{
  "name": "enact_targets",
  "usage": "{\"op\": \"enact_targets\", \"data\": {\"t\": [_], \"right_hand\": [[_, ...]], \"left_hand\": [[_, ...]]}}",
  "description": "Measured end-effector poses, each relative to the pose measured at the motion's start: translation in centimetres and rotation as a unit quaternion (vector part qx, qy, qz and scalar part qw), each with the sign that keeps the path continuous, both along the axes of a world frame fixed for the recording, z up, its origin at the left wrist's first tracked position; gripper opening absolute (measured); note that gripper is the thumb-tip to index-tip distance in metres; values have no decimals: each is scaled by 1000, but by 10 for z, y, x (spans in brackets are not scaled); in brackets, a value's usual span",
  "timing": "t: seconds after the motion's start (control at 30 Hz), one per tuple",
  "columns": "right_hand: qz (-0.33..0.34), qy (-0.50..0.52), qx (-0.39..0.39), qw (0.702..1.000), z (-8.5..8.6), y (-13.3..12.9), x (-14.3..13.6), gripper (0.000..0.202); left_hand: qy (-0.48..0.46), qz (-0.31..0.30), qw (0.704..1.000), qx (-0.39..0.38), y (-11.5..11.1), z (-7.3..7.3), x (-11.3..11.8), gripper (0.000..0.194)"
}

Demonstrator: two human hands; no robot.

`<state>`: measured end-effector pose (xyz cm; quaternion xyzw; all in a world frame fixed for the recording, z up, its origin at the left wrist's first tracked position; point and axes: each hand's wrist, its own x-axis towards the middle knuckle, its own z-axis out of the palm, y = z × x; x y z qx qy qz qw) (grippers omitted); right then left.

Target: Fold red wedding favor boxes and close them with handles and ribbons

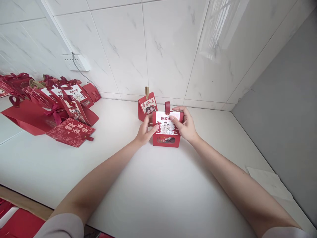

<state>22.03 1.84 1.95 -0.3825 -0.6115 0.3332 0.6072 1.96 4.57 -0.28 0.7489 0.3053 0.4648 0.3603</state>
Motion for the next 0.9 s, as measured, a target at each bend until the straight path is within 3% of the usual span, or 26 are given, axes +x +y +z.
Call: {"op": "enact_targets", "data": {"t": [0.17, 0.3, 0.43, 0.57, 0.9], "right_hand": [[16, -61, 29, 998, 1, -10, -11, 38], [23, -92, 68, 993, 1, -17, -17, 31], [-21, -139, 138, 980, -4, -18, -17, 37], [-74, -207, 251, 943, -16, -13, -12, 34], [-153, -328, 318, 876, -31, -1, 4, 49]], "left_hand": [[-57, 50, 997, 9, -10, 36, 7, 40], [-23, 86, 995, 49, -11, 51, 2, 22], [16, 93, 992, 78, -12, 57, -1, 18], [19, 88, 994, 60, -12, 58, -1, 22], [11, 103, 993, 59, -11, 55, 2, 30]]}}
